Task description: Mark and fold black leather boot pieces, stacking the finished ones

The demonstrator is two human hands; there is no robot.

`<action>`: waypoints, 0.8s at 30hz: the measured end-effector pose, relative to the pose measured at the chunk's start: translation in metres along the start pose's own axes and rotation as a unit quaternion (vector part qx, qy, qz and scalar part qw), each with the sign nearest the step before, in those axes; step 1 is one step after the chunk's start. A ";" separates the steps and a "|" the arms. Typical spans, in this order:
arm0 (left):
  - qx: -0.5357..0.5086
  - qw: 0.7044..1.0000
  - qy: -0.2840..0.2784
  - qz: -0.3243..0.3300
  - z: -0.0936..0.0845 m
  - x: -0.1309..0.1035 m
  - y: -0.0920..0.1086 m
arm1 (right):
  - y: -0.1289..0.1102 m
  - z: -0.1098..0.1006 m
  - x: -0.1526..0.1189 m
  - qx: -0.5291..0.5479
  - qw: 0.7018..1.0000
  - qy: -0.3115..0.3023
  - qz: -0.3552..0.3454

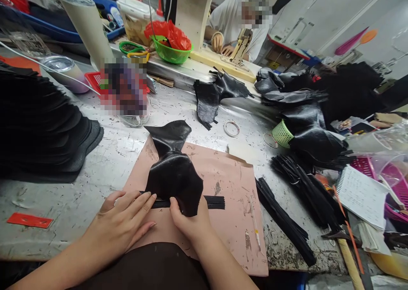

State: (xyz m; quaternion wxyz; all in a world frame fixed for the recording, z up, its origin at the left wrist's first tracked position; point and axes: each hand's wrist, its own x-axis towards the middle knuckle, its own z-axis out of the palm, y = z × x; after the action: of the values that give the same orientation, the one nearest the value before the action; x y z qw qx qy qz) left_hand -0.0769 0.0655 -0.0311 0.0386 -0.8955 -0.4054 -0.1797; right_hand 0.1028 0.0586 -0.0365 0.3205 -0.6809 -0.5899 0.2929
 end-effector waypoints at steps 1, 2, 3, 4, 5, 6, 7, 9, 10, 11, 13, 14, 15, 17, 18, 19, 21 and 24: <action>0.008 1.000 0.001 0.008 0.000 0.001 0.000 | 0.001 0.001 0.000 -0.006 1.000 0.003 -0.002; 0.017 1.000 0.002 0.018 0.001 0.002 0.000 | 0.001 0.001 0.000 -0.011 1.000 0.006 -0.003; 0.026 0.999 0.000 0.030 0.000 0.004 0.000 | 0.002 0.002 0.001 -0.016 1.000 0.006 -0.004; 0.034 0.999 -0.005 0.038 0.000 0.005 0.001 | 0.002 0.002 0.001 -0.020 1.000 0.005 -0.006; 0.039 0.998 -0.011 0.042 -0.001 0.006 0.001 | 0.003 0.002 0.001 -0.021 1.000 0.004 -0.009; 0.040 0.998 -0.018 0.044 -0.002 0.007 0.001 | 0.003 0.002 0.002 -0.018 1.000 0.000 -0.013; 0.041 0.998 -0.024 0.043 -0.003 0.007 0.001 | 0.003 0.002 0.002 -0.014 1.000 -0.004 -0.019; 0.039 0.998 -0.034 0.040 -0.004 0.008 0.001 | 0.002 0.001 0.002 -0.008 0.999 -0.010 -0.032; 0.038 0.998 -0.036 0.039 -0.004 0.008 0.001 | 0.002 0.000 0.002 -0.008 0.999 -0.010 -0.038; 0.037 0.998 -0.036 0.039 -0.004 0.008 0.001 | 0.002 0.000 0.002 -0.010 0.999 -0.011 -0.044; 0.032 0.998 -0.035 0.041 -0.002 0.008 0.002 | 0.001 0.000 0.003 -0.015 0.998 -0.006 -0.057; 0.028 0.998 -0.031 0.043 -0.001 0.008 0.002 | 0.001 -0.001 0.003 -0.018 0.998 -0.004 -0.062; 0.025 0.998 -0.029 0.044 0.001 0.007 0.003 | 0.001 -0.001 0.002 -0.023 0.998 -0.003 -0.066; 0.016 0.999 -0.028 0.044 0.003 0.007 0.005 | 0.000 -0.001 0.002 -0.034 0.997 -0.001 -0.073; 0.012 0.999 -0.031 0.041 0.003 0.007 0.005 | 0.000 0.000 0.002 -0.038 0.996 -0.002 -0.075; 0.009 0.998 -0.039 0.037 0.003 0.008 0.006 | 0.000 0.000 0.002 -0.041 0.996 -0.004 -0.077; 0.008 0.998 -0.054 0.033 0.003 0.009 0.007 | -0.001 0.000 0.002 -0.042 0.996 -0.008 -0.078; 0.012 0.997 -0.067 0.034 0.002 0.011 0.006 | 0.000 -0.001 0.001 -0.048 0.996 -0.014 -0.074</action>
State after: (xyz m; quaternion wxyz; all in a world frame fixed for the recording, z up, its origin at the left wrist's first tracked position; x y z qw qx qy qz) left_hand -0.0648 0.0698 -0.0283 0.0284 -0.9181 -0.3787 -0.1132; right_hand 0.1031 0.0599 -0.0358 0.3003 -0.6454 -0.6565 0.2495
